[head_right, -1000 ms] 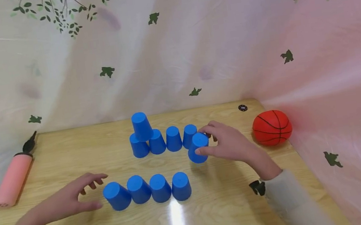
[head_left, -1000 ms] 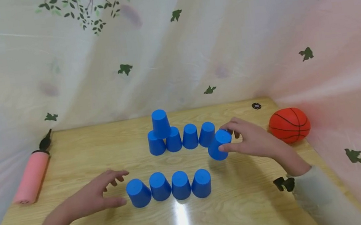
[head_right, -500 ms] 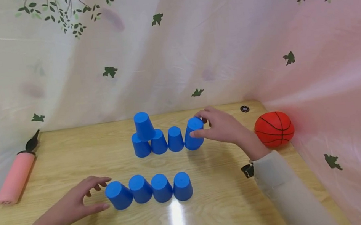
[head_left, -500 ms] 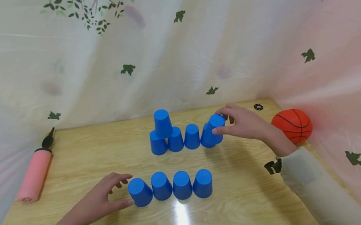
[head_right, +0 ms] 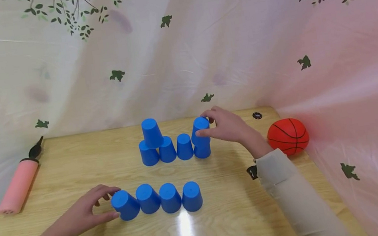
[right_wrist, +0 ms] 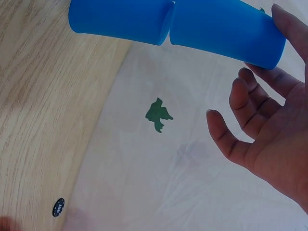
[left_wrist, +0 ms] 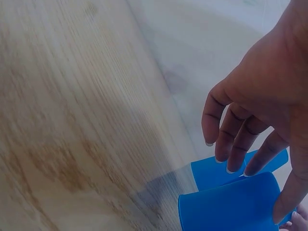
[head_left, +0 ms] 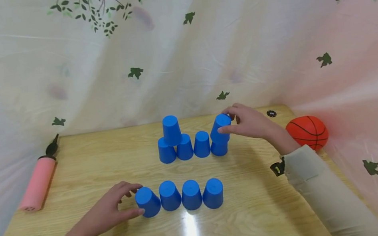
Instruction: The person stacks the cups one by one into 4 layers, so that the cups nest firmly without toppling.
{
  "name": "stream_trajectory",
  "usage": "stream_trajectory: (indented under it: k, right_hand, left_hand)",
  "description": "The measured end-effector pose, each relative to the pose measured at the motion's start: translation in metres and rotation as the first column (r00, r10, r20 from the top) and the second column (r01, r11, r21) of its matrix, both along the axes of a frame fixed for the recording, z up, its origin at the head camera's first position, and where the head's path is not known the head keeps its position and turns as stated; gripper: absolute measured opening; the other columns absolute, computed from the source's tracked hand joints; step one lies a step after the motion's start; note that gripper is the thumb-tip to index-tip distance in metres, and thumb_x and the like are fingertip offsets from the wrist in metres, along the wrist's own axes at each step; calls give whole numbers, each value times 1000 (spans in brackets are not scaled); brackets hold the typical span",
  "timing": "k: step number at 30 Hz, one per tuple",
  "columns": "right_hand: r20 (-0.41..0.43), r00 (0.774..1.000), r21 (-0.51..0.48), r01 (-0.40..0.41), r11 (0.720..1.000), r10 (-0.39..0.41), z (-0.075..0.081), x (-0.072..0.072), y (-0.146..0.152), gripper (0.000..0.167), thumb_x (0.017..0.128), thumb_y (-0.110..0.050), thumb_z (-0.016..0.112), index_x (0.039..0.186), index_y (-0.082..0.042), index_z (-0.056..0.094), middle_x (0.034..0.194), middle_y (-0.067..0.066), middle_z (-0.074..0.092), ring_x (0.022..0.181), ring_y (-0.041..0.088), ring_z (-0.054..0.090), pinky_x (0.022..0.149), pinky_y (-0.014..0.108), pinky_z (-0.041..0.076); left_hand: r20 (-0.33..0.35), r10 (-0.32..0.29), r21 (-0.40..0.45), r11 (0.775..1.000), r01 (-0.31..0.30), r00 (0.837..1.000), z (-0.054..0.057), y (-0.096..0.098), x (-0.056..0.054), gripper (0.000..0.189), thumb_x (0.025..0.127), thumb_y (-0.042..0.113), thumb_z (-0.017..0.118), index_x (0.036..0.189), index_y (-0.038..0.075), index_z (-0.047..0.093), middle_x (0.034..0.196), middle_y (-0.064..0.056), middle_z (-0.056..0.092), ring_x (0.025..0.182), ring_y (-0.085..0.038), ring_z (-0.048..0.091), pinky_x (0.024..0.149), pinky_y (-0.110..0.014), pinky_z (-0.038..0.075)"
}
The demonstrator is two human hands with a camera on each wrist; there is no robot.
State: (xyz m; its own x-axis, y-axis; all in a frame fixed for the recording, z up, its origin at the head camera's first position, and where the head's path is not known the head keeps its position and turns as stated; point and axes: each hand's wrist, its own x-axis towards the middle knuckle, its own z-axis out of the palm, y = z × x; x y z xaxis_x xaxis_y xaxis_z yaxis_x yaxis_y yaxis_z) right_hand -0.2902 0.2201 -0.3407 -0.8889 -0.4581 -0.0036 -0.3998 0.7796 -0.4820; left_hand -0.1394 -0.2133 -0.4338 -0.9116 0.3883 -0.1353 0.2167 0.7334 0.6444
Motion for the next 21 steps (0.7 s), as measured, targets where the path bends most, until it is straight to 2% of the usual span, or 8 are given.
stream_trajectory:
  k: [13,21]
  right_hand:
    - [-17,1000,26,-5,1000,5,-1,-8,-10,65,89,-53,71,139,-14,57,117,9,58,98,26,57,73,34,51]
    - [-12,1000,25,-11,1000,11,0,-12,-13,64,89,-52,71,138,-14,56,117,9,58,98,27,57,73,34,52]
  left_hand:
    - [0,12,10,1000,-12,1000,-7,2,-1,57,86,56,72,131,23,60,120,4,61,112,-23,56,87,-42,51]
    - [-11,20,3,1000,-20,1000,-7,5,-1,57,85,56,72,130,22,60,119,4,61,111,-22,57,87,-43,52]
